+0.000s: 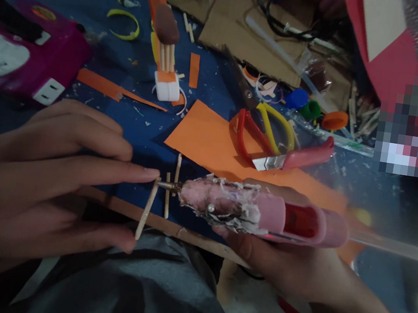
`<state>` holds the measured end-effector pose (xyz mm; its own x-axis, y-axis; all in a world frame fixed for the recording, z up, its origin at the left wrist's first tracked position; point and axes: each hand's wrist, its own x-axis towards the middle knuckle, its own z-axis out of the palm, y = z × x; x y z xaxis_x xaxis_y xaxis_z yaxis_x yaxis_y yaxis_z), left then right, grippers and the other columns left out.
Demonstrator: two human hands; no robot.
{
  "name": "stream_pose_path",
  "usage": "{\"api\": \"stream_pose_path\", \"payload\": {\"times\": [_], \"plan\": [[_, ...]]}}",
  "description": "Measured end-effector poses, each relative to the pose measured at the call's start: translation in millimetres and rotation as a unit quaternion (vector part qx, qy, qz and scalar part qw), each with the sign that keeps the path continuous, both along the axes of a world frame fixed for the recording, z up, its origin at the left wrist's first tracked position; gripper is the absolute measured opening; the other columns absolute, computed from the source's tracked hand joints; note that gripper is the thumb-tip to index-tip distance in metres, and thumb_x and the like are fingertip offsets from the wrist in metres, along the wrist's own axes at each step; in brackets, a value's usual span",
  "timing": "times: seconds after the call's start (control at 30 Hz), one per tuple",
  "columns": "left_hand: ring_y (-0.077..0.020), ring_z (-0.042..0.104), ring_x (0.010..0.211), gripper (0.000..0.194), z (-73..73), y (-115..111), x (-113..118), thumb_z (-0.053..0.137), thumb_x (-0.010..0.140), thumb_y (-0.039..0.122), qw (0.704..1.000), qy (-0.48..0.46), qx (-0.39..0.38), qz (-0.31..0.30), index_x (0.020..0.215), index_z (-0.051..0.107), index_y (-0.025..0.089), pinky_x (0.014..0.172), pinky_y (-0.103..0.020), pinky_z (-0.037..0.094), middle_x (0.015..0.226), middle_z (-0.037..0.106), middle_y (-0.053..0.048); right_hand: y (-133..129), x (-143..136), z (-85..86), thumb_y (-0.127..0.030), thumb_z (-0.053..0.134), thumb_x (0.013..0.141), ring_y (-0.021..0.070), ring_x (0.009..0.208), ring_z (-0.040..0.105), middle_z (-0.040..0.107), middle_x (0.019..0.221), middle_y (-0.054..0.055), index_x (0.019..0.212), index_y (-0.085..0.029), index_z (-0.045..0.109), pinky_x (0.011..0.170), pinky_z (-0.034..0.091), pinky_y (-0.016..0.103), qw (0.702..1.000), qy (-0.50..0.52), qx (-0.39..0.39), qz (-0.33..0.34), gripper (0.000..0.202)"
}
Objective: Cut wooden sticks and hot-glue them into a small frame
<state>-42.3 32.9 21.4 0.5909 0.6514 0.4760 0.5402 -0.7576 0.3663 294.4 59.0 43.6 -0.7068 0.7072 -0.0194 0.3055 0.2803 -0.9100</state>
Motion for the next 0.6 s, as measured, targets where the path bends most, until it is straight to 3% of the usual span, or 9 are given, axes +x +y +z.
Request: {"api": "stream_pose_path", "payload": {"times": [0.17,0.37,0.6], "plan": [[-0.0282,0.071,0.107,0.052,0.4,-0.9,-0.6,0.079,0.105,0.062,1.000,-0.005,0.003,0.005,0.138,0.074,0.022,0.098,-0.044,0.060,0.114,0.072,-0.008,-1.2,0.9,-0.4,-0.019,0.077,0.107,0.0173,0.139,0.079,0.077,0.152,-0.024,0.155,-0.062,0.067,0.121,0.065,0.026,1.000,0.002,-0.004,0.015,0.066],[-0.0279,0.070,0.110,0.052,-0.5,-1.5,0.6,0.074,0.108,0.065,1.000,0.000,-0.009,0.010,0.140,0.071,0.025,0.100,-0.045,0.060,0.115,0.072,-0.008,1.8,1.6,0.1,-0.019,0.075,0.107,0.0183,0.142,0.077,0.076,0.154,-0.023,0.157,-0.061,0.066,0.123,0.064,0.027,1.000,0.005,0.014,0.021,0.066],[-0.0278,0.070,0.110,0.055,-3.4,0.4,1.0,0.080,0.105,0.061,1.000,0.000,-0.001,-0.005,0.141,0.072,0.021,0.100,-0.043,0.059,0.116,0.072,-0.009,3.9,4.5,0.6,-0.013,0.080,0.100,0.0240,0.127,0.085,0.077,0.152,-0.019,0.161,-0.056,0.065,0.120,0.069,0.033,0.999,0.001,0.012,0.053,0.076]]}}
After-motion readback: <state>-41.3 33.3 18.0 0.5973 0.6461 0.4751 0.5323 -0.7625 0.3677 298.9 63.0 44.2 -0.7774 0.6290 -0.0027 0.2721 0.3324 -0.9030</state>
